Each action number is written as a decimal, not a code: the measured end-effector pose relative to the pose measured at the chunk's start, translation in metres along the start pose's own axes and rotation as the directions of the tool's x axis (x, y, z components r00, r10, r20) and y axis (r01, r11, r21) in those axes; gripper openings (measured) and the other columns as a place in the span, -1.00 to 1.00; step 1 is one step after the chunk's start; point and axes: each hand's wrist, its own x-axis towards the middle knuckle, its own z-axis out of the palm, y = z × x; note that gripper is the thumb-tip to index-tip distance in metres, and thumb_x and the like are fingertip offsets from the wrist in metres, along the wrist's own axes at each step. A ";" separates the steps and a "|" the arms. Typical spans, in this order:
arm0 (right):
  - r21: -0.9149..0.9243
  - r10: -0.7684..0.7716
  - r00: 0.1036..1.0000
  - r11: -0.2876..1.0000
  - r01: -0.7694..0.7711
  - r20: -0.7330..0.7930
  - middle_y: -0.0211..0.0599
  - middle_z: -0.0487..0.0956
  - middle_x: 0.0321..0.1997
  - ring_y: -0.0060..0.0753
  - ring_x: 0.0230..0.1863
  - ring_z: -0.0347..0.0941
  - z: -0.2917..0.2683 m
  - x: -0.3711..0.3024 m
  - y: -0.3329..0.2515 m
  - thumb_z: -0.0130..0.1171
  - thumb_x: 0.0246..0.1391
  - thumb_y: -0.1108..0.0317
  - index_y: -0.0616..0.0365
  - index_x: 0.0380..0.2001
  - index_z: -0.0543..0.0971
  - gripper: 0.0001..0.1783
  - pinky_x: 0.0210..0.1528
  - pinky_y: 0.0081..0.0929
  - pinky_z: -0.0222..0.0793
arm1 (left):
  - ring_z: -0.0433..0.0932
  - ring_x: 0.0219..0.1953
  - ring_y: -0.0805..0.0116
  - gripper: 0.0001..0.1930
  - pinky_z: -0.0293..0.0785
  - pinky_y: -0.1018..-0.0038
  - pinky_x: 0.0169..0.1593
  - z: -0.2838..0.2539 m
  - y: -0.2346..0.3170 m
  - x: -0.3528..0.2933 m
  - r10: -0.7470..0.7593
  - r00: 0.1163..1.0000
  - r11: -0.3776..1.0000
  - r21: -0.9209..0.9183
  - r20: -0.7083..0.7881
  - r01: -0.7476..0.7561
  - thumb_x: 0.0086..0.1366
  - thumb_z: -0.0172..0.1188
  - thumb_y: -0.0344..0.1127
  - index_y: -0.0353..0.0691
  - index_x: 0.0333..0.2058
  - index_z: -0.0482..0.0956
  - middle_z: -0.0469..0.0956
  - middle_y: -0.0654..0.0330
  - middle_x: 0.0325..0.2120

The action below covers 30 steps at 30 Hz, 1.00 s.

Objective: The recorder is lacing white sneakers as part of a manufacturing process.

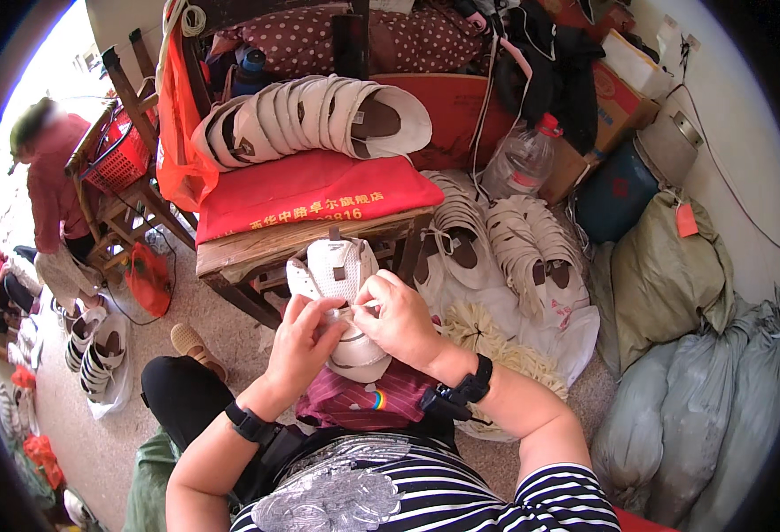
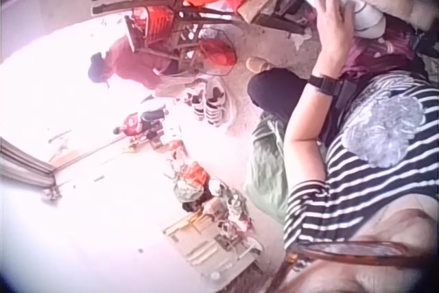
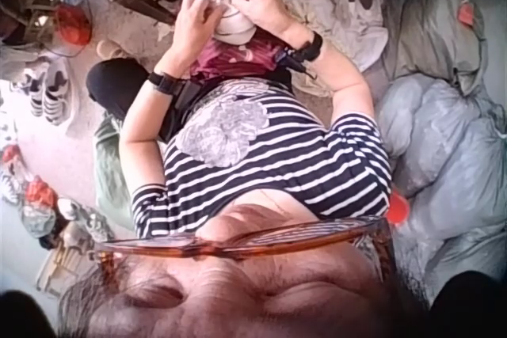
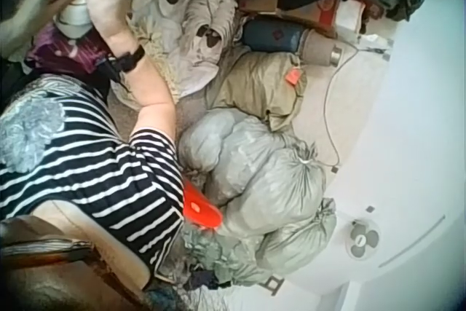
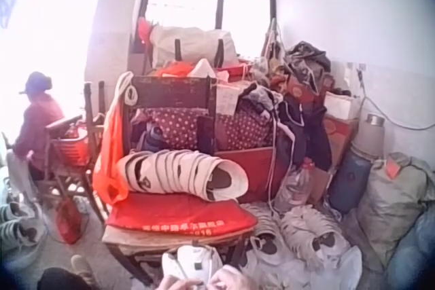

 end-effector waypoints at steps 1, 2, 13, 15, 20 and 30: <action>0.116 0.040 0.999 0.992 -0.043 0.031 -0.30 0.48 -0.35 -0.42 -0.38 0.53 0.001 0.000 0.008 0.29 0.01 0.40 0.21 -0.40 0.54 -0.86 -0.34 -0.51 0.49 | 0.37 -0.47 0.43 -0.62 0.40 0.51 -0.38 0.000 0.001 0.000 -0.004 1.000 1.000 -0.010 0.006 0.004 0.14 0.31 -0.43 -0.11 -0.03 0.56 0.32 0.22 -0.40; 0.230 0.075 0.995 0.969 -0.089 0.068 -0.31 0.48 -0.37 -0.45 -0.39 0.52 0.002 0.002 0.011 0.29 0.01 0.40 0.22 -0.40 0.55 -0.86 -0.36 -0.54 0.47 | 0.37 -0.45 0.41 -0.62 0.40 0.50 -0.38 -0.001 0.002 0.000 -0.010 1.000 1.000 -0.019 0.011 0.010 0.14 0.31 -0.43 -0.10 -0.03 0.56 0.32 0.22 -0.39; 0.175 -0.048 0.991 0.984 0.026 0.125 -0.32 0.46 -0.41 -0.48 -0.39 0.45 -0.010 0.008 -0.001 0.29 -0.01 0.45 0.22 -0.41 0.60 -0.91 -0.32 -0.53 0.38 | 0.35 -0.42 0.35 -0.66 0.38 0.44 -0.36 -0.001 0.002 0.001 -0.044 0.999 0.999 0.011 0.012 0.044 0.12 0.35 -0.36 -0.23 -0.13 0.49 0.31 0.20 -0.40; 0.075 -0.014 0.997 0.997 0.008 0.082 -0.30 0.45 -0.40 -0.43 -0.40 0.45 -0.013 0.008 -0.001 0.29 0.00 0.44 0.20 -0.41 0.58 -0.91 -0.33 -0.47 0.38 | 0.35 -0.42 0.35 -0.66 0.38 0.45 -0.37 0.000 0.002 0.001 -0.060 0.998 0.998 -0.004 0.001 0.060 0.10 0.36 -0.36 -0.23 -0.14 0.49 0.31 0.20 -0.41; 0.055 -0.086 0.987 0.995 0.079 0.138 -0.32 0.42 -0.41 -0.46 -0.42 0.42 -0.003 0.015 0.002 0.28 0.01 0.45 0.22 -0.41 0.57 -0.90 -0.36 -0.49 0.36 | 0.35 -0.46 0.39 -0.66 0.37 0.48 -0.39 0.005 0.000 0.001 -0.078 0.996 0.997 0.009 -0.047 0.079 0.07 0.38 -0.39 -0.24 -0.18 0.51 0.32 0.21 -0.41; 0.046 -0.079 0.979 0.996 0.071 0.190 -0.17 0.47 -0.42 -0.15 -0.40 0.48 -0.006 0.019 0.000 0.24 0.07 0.35 0.20 -0.40 0.57 -0.86 -0.32 -0.33 0.40 | 0.51 -0.42 0.16 -0.88 0.48 0.32 -0.36 -0.006 -0.011 0.013 0.063 0.992 0.997 0.043 -0.108 -0.059 0.13 0.31 -0.38 -0.20 -0.35 0.57 0.40 0.12 -0.36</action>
